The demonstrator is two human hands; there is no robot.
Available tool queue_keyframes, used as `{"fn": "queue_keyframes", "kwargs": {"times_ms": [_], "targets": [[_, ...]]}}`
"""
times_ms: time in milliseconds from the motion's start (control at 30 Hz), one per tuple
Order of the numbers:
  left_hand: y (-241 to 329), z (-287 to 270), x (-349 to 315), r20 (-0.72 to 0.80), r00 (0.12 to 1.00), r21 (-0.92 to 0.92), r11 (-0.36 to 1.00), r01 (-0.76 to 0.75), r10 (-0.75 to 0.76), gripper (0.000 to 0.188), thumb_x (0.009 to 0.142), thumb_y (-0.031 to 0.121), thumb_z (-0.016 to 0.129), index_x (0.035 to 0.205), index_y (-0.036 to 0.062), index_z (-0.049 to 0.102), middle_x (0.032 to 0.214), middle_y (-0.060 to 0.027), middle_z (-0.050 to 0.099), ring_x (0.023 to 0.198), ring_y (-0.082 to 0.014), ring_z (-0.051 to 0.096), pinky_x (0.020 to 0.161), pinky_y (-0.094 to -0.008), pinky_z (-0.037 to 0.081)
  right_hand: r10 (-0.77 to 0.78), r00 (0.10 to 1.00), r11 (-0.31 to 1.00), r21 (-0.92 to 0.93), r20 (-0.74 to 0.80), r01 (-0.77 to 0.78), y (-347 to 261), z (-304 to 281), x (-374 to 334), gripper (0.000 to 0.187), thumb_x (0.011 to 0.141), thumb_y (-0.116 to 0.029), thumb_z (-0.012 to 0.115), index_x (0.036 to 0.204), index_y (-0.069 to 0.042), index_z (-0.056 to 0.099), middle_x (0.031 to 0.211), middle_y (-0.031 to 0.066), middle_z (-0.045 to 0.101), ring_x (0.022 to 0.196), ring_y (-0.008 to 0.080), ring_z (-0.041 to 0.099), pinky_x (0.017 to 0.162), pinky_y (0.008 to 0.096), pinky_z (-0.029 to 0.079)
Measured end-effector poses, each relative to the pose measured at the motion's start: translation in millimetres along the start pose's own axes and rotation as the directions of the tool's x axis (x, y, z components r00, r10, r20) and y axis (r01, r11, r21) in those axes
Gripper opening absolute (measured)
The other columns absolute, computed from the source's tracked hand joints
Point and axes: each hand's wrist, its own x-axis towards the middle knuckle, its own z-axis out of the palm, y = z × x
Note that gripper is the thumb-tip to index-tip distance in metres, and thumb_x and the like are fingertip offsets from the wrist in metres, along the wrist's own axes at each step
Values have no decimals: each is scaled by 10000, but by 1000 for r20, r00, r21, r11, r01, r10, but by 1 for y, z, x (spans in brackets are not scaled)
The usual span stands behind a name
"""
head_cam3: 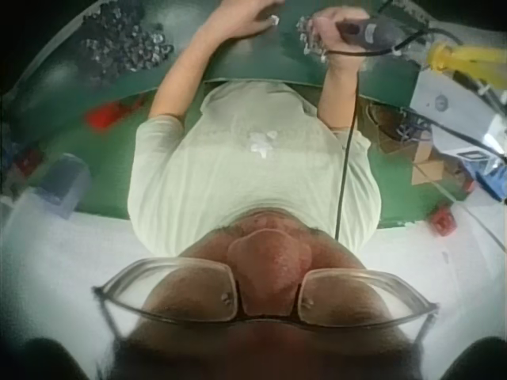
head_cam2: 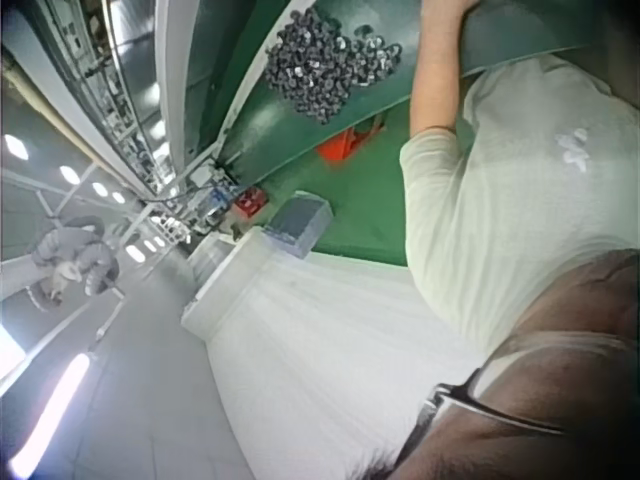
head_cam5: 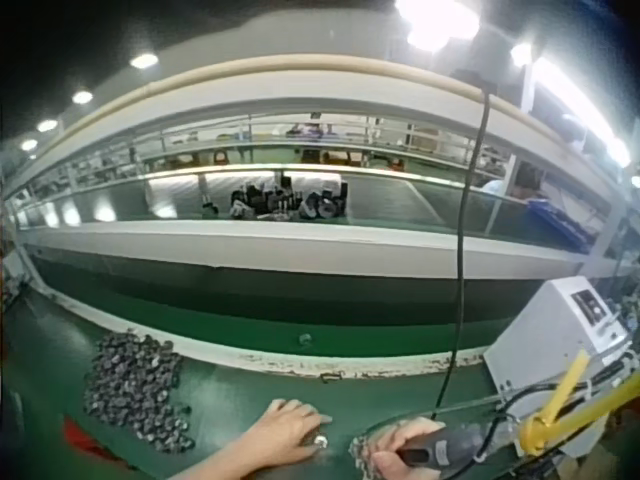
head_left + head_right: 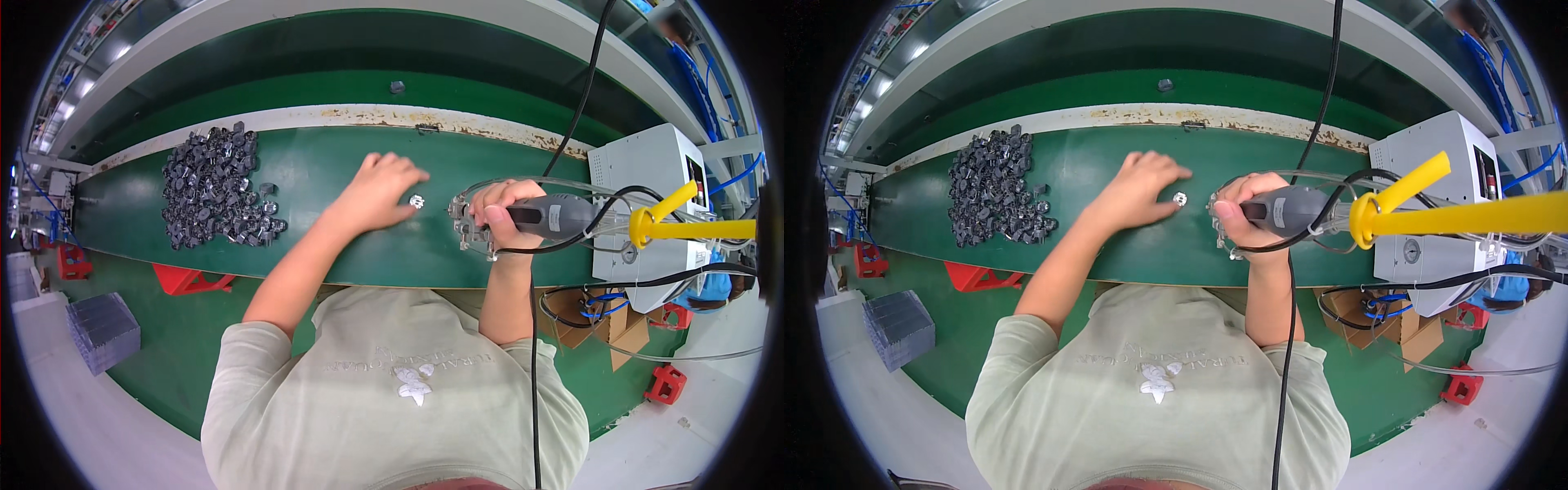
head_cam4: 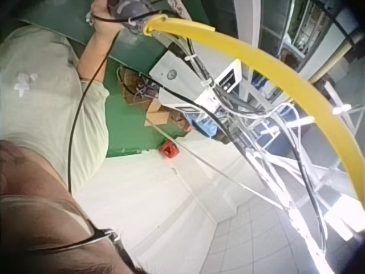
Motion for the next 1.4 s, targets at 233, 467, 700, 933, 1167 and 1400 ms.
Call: {"fn": "queue_keyframes", "kwargs": {"times_ms": [233, 467, 700, 933, 1167, 1400], "targets": [[-119, -6, 122, 54, 950, 75, 950, 302, -307, 263, 900, 172, 585, 1088, 53, 725, 1130, -166, 671, 1105, -363, 626, 975, -435, 500, 22, 1000, 1000, 3, 1, -22, -5, 6, -2, 290, 795, 90, 756, 889, -54, 523, 682, 57, 600, 610, 153, 579, 625, 333, 551], [-83, -33, 98, 45, 981, 57, 981, 184, -187, 313, 865, 109, 585, 1148, 27, 693, 1183, -188, 652, 1129, -369, 616, 1007, -423, 490, 2, 1000, 1000, 31, -15, -1, -10, 2, -7, 287, 799, 90, 755, 884, -50, 519, 682, 62, 604, 599, 150, 574, 620, 329, 542], [33, 3, -14, 233, 972, -253, 965, 67, -7, 447, 786, 32, 698, 1227, 3, 639, 1200, -168, 611, 1145, -359, 593, 1000, -416, 497, -1, 1000, 1000, 25, -13, 1, -9, -3, -2, 276, 804, 87, 753, 888, -47, 527, 686, 71, 615, 615, 160, 595, 612, 329, 544], [49, 19, -27, 169, 979, -227, 962, 152, -115, 466, 836, 36, 694, 1293, 33, 605, 1188, -151, 593, 1101, -353, 612, 934, -418, 529, 24, 1000, 999, 38, -12, -24, -9, 0, -1, 258, 794, 93, 743, 882, -41, 541, 699, 86, 633, 626, 171, 622, 613, 331, 556], [39, 44, -30, 89, 994, -251, 965, 78, -58, 432, 837, 106, 737, 1248, 55, 615, 1110, -124, 577, 1006, -342, 636, 875, -423, 537, 37, 999, 999, -4, 14, -37, -17, -2, -1, 204, 824, 31, 715, 893, -50, 542, 688, 94, 598, 571, 189, 583, 586, 378, 539], [54, 36, -35, -72, 986, -274, 953, 127, -152, 357, 812, 166, 782, 1112, 30, 645, 1044, -124, 583, 997, -333, 637, 835, -428, 546, 62, 998, 997, 52, -12, -61, -11, -1, -4, 273, 776, 113, 731, 892, -43, 539, 719, 90, 637, 653, 178, 638, 625, 335, 557]]}}
